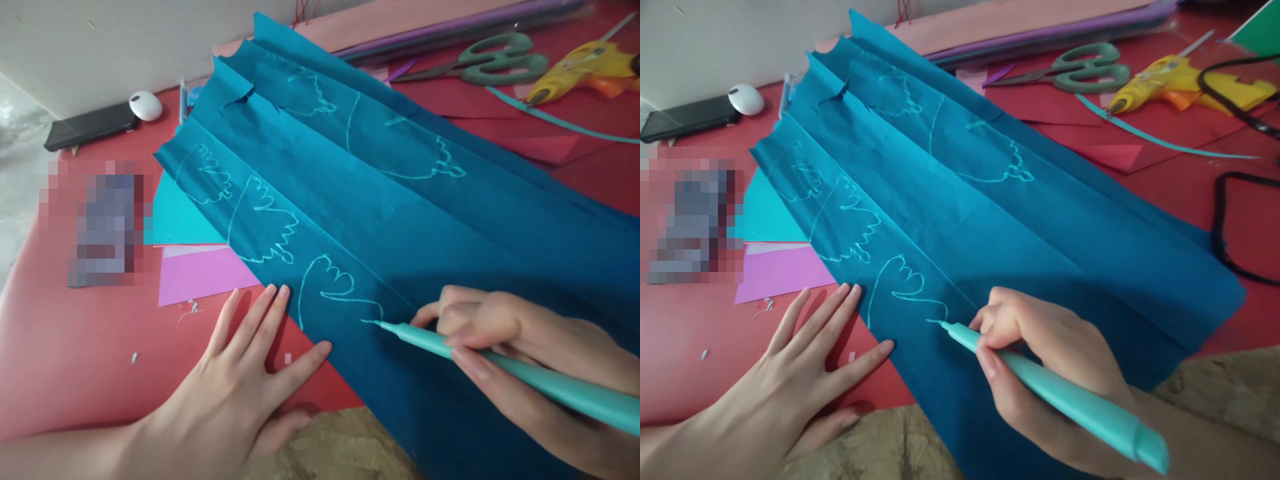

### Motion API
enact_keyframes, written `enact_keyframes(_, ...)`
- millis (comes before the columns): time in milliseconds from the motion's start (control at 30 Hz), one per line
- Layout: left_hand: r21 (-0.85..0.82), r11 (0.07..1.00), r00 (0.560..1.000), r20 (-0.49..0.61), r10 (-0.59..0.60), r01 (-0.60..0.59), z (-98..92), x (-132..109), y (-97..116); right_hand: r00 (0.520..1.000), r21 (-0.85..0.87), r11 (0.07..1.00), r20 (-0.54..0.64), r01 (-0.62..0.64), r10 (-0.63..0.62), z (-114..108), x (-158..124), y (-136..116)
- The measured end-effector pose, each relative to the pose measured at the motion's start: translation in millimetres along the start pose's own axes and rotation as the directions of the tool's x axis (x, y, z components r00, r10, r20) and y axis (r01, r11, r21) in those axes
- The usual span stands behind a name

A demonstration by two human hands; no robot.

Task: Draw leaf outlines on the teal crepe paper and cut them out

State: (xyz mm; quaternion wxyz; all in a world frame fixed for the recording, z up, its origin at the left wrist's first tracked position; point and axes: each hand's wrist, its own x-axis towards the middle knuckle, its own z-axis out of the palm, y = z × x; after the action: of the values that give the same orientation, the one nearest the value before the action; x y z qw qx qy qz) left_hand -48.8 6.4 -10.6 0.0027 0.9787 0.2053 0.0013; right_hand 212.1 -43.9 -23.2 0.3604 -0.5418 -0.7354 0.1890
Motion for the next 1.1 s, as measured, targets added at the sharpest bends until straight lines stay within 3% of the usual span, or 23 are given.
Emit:
enact_keyframes(167, -0.006, 1.000, 1.000, 0.006, 0.006, -0.006, 1.8, -1.4, -2.1, 0.999, -0.022, 0.999, 0.003, -0.032, 0.032, 1.0, -2.5, -0.2)
enact_keyframes(400, -0.033, 0.999, 1.000, 0.005, 0.001, -0.001, -0.1, 0.5, -0.2, 1.000, 0.042, 0.999, -0.015, 0.018, -0.017, 4.1, 2.1, -4.3)
enact_keyframes(633, -0.042, 0.999, 1.000, -0.009, -0.017, 0.017, 1.1, -0.2, -0.6, 0.988, 0.109, 0.988, -0.101, -0.105, 0.116, 7.2, 1.6, -5.6)
enact_keyframes(867, -0.029, 1.000, 1.000, -0.010, -0.012, 0.012, 1.0, 0.9, 0.2, 0.994, 0.129, 0.986, 0.045, -0.107, 0.102, 7.4, 3.1, -13.7)
enact_keyframes(1000, -0.031, 1.000, 1.000, -0.002, -0.002, 0.002, 0.4, 0.2, -0.1, 0.992, 0.142, 0.983, 0.051, -0.118, 0.112, 5.7, 0.9, -13.3)
enact_keyframes(1100, -0.031, 1.000, 1.000, 0.007, 0.001, 0.000, 0.3, 0.2, -0.4, 0.996, 0.094, 0.994, 0.072, -0.059, 0.052, 5.5, -0.3, -11.6)
